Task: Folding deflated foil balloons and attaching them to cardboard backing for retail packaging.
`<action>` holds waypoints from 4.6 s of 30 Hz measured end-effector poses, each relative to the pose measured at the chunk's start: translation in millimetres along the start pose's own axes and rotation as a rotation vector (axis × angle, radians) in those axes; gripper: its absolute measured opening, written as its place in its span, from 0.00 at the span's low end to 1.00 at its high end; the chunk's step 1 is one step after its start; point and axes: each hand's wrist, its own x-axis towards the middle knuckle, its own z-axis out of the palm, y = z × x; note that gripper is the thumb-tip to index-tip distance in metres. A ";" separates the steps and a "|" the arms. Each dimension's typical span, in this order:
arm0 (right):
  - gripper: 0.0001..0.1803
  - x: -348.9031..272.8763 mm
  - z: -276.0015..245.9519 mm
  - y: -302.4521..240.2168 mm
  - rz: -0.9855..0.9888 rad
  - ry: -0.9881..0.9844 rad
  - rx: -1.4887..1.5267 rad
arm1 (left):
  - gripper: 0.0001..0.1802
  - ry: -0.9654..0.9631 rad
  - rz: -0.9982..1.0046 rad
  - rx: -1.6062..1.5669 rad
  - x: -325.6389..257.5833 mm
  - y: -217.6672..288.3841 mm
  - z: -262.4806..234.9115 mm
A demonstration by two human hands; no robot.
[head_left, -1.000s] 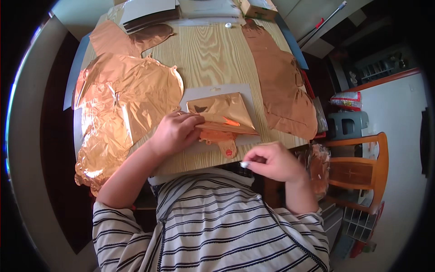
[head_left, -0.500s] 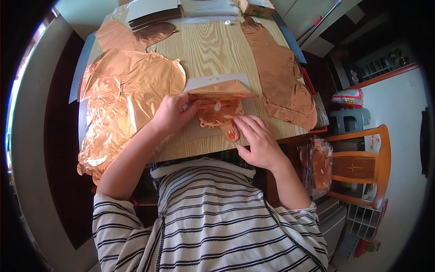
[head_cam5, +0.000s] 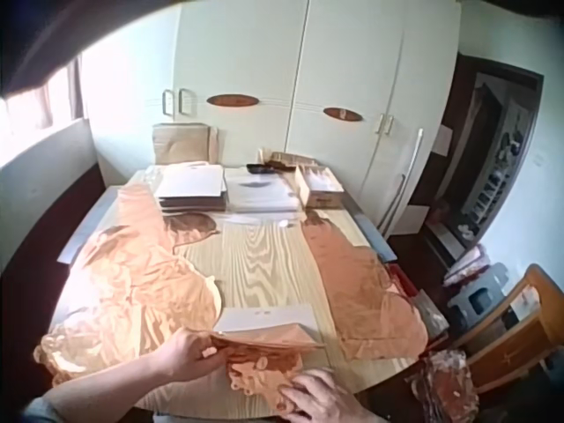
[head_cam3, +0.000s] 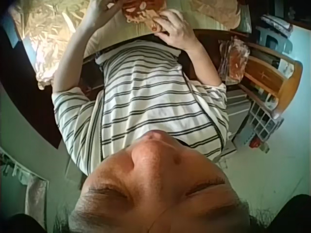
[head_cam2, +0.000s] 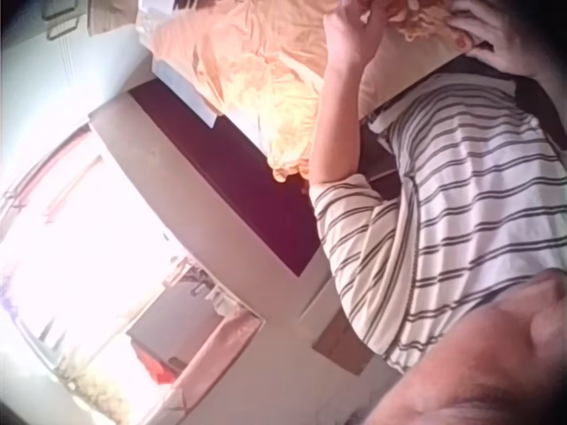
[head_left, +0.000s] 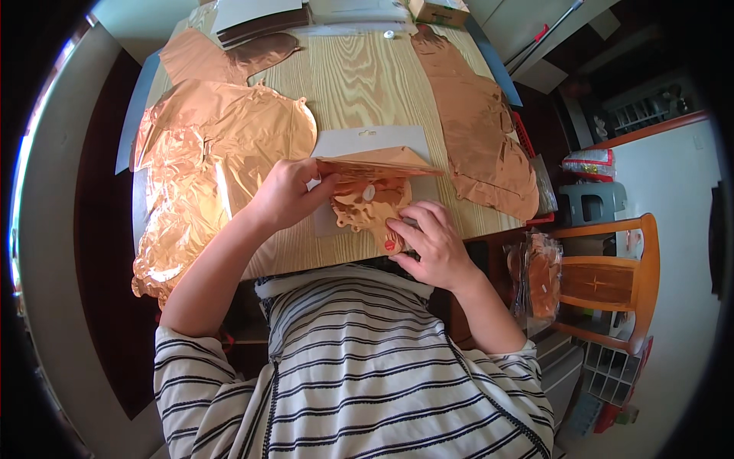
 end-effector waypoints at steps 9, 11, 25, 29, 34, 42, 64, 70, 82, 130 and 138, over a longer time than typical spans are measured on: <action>0.34 19.4 -12.9 5.5 -0.048 -0.105 0.000 | 0.13 0.030 -0.055 -0.079 5.4 -0.8 -2.6; 0.32 13.9 -2.4 2.6 -0.072 -0.068 -0.051 | 0.12 -0.034 -0.115 -0.047 3.3 2.0 -4.4; 0.08 34.5 2.3 14.2 0.135 0.172 0.332 | 0.13 0.011 -0.087 -0.139 4.3 9.6 -5.6; 0.07 60.3 -4.1 11.5 0.586 0.012 0.278 | 0.13 0.012 -0.141 -0.215 6.3 17.9 -7.2; 0.12 73.3 16.1 13.2 0.567 0.177 0.136 | 0.10 0.115 0.110 -0.095 5.3 5.5 3.3; 0.25 76.4 28.2 19.1 0.589 0.178 -0.170 | 0.14 0.028 0.483 0.022 -0.3 -6.2 10.7; 0.38 73.9 25.2 39.3 0.298 -0.118 -0.231 | 0.35 -0.208 0.549 0.284 -3.3 -0.7 -7.2; 0.40 74.2 30.0 38.8 0.342 -0.110 -0.242 | 0.39 -0.069 0.305 0.297 -4.2 -0.4 -4.7; 0.43 83.0 39.5 40.7 0.462 -0.112 -0.272 | 0.59 -0.116 0.349 0.665 45.7 -26.8 16.0; 0.18 1.4 -2.7 30.3 -0.217 0.086 -0.460 | 0.72 -0.122 0.322 0.559 9.5 -1.5 46.5; 0.28 -20.3 -12.3 -9.4 0.078 -0.014 -0.435 | 0.73 -0.145 0.332 0.614 9.4 -1.3 47.0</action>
